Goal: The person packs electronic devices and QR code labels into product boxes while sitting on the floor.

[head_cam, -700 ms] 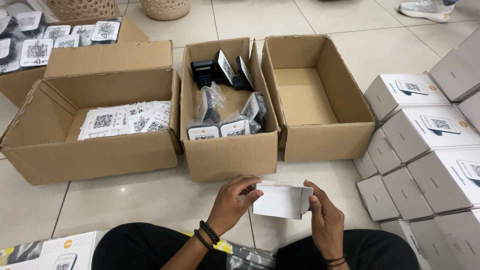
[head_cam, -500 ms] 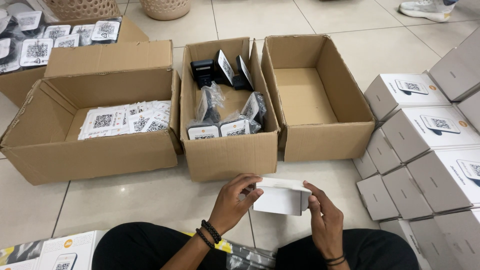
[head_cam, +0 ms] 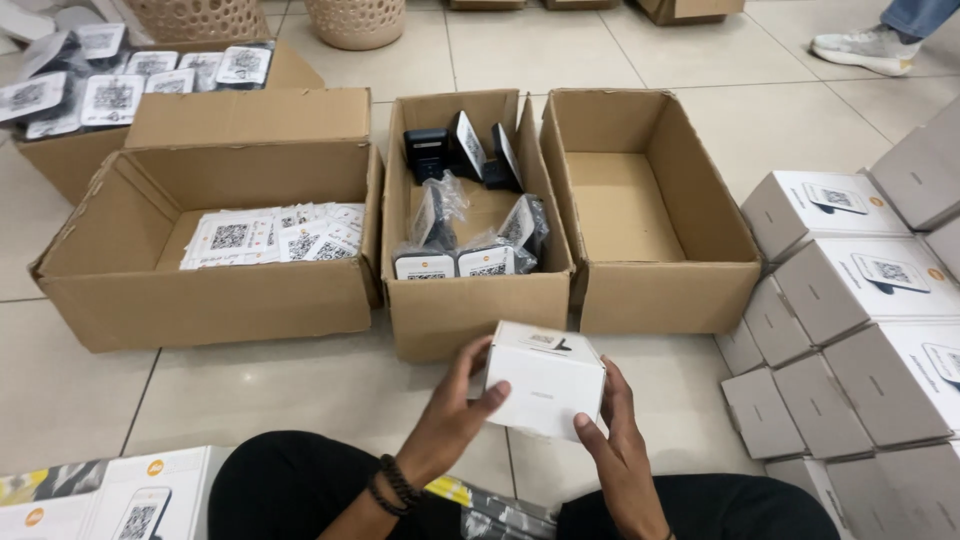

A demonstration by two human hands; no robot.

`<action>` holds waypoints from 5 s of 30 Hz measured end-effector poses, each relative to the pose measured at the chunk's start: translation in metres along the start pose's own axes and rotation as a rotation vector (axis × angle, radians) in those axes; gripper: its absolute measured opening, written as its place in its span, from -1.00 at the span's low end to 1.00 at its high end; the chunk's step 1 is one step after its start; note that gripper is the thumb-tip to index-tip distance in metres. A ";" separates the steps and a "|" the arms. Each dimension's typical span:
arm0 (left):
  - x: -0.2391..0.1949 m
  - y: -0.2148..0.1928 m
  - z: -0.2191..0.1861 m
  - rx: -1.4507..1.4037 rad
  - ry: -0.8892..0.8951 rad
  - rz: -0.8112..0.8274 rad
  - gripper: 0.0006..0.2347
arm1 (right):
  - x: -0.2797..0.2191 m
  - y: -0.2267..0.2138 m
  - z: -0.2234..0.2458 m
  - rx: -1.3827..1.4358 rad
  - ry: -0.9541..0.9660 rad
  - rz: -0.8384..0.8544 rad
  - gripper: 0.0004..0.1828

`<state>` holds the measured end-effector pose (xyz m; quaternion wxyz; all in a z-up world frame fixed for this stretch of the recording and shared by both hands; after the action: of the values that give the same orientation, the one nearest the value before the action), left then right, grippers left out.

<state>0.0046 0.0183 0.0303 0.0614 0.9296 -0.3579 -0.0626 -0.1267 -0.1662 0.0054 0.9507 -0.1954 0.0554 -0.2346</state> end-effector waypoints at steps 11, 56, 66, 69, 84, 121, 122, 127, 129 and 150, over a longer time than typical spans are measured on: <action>-0.176 -0.216 -0.092 -0.216 0.507 -0.904 -0.61 | 0.000 0.203 0.191 0.153 -0.637 0.671 -0.37; -0.443 -0.466 0.006 1.252 0.008 -1.853 -0.68 | -0.059 0.377 0.196 -0.775 -1.043 1.228 -0.39; -0.423 -0.476 0.016 1.612 -0.169 -1.604 -0.73 | -0.057 0.368 0.205 -0.724 -1.060 1.159 -0.46; -0.344 -0.421 -0.026 1.447 0.189 -1.401 -0.68 | -0.051 0.349 0.217 -0.391 -1.095 0.808 -0.63; 0.024 -0.003 -0.086 0.757 0.738 -0.032 -0.78 | 0.080 -0.030 0.056 -0.316 -0.452 -0.346 -0.78; -0.017 0.368 0.005 0.124 0.012 0.823 -0.34 | -0.262 -0.208 -0.093 -0.153 0.530 -1.197 -0.08; -0.015 0.366 0.001 0.099 0.070 0.817 -0.39 | -0.263 -0.208 -0.091 -0.258 0.461 -1.219 -0.09; -0.014 0.368 -0.002 -0.029 0.296 0.770 -0.56 | -0.267 -0.235 -0.070 -0.430 0.421 -1.150 -0.19; -0.015 0.375 -0.001 -0.069 0.406 0.759 -0.64 | -0.258 -0.230 -0.050 -0.585 0.513 -1.211 -0.48; -0.012 0.165 0.012 -0.619 0.308 -0.147 -0.43 | -0.103 -0.119 0.003 -0.512 -0.345 -0.545 -0.62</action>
<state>-0.1141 -0.0960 0.0457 0.3889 0.8888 -0.2405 -0.0314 -0.2674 -0.2143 0.0570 0.7698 -0.4695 -0.1021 -0.4202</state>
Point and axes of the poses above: each hand's wrist, its own x-axis towards the middle knuckle, its own y-axis out of the palm, z = x × y, the point moved 2 cm from there along x, towards the middle knuckle, and after that the axes turned 15 degrees about -x, right-handed, at the moved point
